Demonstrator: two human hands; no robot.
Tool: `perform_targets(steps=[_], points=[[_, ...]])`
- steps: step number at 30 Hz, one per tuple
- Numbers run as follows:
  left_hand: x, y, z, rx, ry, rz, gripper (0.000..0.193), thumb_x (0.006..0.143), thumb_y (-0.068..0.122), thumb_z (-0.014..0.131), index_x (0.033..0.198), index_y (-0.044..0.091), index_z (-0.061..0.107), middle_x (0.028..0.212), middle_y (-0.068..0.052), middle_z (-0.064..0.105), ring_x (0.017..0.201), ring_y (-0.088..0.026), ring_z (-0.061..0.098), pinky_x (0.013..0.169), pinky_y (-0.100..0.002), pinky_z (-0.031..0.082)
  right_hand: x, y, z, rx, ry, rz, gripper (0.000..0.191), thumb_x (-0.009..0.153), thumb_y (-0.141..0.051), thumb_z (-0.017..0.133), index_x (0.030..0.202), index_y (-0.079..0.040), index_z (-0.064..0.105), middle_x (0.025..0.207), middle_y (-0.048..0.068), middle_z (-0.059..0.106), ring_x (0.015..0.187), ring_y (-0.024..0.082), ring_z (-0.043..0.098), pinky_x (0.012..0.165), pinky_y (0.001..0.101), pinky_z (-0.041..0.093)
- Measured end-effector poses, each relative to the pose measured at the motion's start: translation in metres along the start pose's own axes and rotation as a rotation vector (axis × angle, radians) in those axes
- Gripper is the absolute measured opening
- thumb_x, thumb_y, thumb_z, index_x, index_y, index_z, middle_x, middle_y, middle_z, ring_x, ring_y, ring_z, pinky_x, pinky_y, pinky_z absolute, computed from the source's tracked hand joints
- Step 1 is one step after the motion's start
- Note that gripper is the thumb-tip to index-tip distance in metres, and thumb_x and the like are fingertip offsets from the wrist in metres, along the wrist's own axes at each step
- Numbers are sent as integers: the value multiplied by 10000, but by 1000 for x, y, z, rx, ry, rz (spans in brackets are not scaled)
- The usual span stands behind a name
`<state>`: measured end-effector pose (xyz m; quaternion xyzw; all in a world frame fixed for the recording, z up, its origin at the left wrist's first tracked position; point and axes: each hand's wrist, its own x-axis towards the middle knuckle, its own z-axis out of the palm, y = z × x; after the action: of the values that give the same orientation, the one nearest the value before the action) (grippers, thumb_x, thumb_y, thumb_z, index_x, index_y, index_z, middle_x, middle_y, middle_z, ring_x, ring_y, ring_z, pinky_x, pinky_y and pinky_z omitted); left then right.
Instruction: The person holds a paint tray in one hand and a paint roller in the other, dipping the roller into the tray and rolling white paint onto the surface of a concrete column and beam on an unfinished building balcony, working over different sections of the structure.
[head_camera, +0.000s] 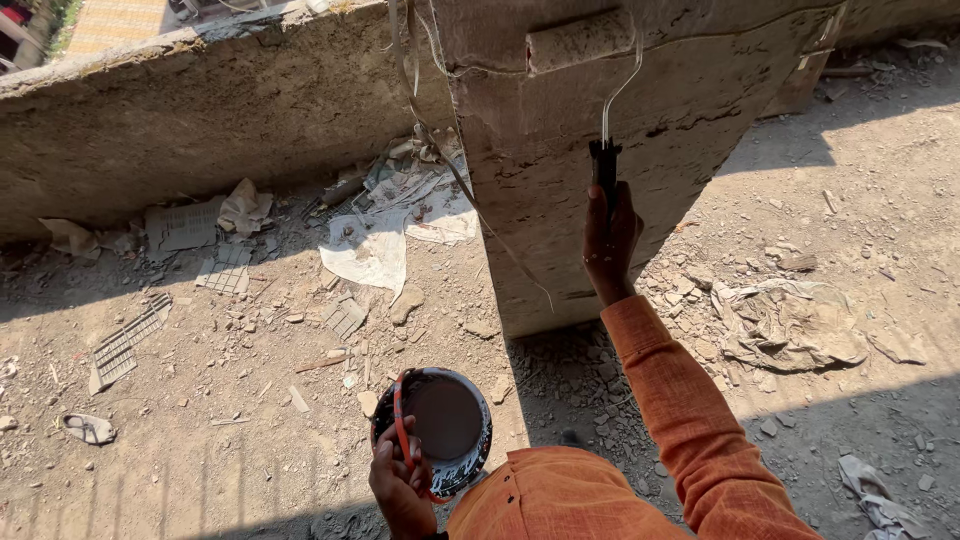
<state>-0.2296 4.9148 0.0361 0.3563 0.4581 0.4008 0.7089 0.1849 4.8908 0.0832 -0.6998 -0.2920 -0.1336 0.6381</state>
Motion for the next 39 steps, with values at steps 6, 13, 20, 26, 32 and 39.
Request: perform_targets(steps=[6, 13, 20, 26, 32, 39], points=[[-16, -10, 24, -77, -4, 54, 521, 998, 346, 398, 1253, -70, 581, 727, -46, 476, 436, -69, 288, 387, -237, 259, -47, 59, -14, -37, -67, 108, 389, 1100, -434, 519, 957, -73, 537, 619, 7, 481, 498, 104, 438, 470, 307, 356], [-36, -11, 48, -138, 43, 98, 510, 1013, 344, 392, 1252, -69, 574, 729, -48, 468, 435, -63, 264, 384, -228, 239, -89, 93, -34, -67, -106, 230, 381, 1082, -428, 526, 955, -70, 565, 634, 17, 547, 523, 106, 506, 492, 324, 400], [-37, -11, 41, -67, 74, 102, 509, 1006, 332, 378, 1243, -69, 582, 711, -45, 479, 425, -67, 270, 374, -235, 238, -31, 61, -27, 100, -31, 231, 309, 1083, -372, 562, 933, -102, 539, 621, -17, 526, 511, 74, 483, 476, 291, 390], [-40, -29, 27, -95, 63, 105, 483, 1022, 323, 392, 1249, -64, 570, 717, -43, 484, 434, -58, 272, 375, -234, 237, 29, 34, -41, 330, -44, 253, 318, 1098, -406, 573, 960, -124, 523, 615, -18, 470, 482, 52, 414, 449, 266, 344], [-39, -35, 34, -92, 47, 102, 489, 1016, 320, 375, 1245, -68, 563, 718, -44, 491, 419, -61, 280, 366, -237, 243, 10, 66, -66, 9, -33, 123, 369, 1118, -442, 542, 979, -101, 527, 663, -18, 539, 540, 60, 515, 482, 264, 405], [-44, -40, 37, -186, -2, 74, 487, 1025, 316, 396, 1263, -75, 564, 742, -29, 492, 448, -52, 288, 382, -214, 242, -45, 107, -99, 20, -69, 311, 423, 1092, -432, 592, 870, -80, 513, 626, -21, 514, 542, 68, 481, 489, 268, 382]])
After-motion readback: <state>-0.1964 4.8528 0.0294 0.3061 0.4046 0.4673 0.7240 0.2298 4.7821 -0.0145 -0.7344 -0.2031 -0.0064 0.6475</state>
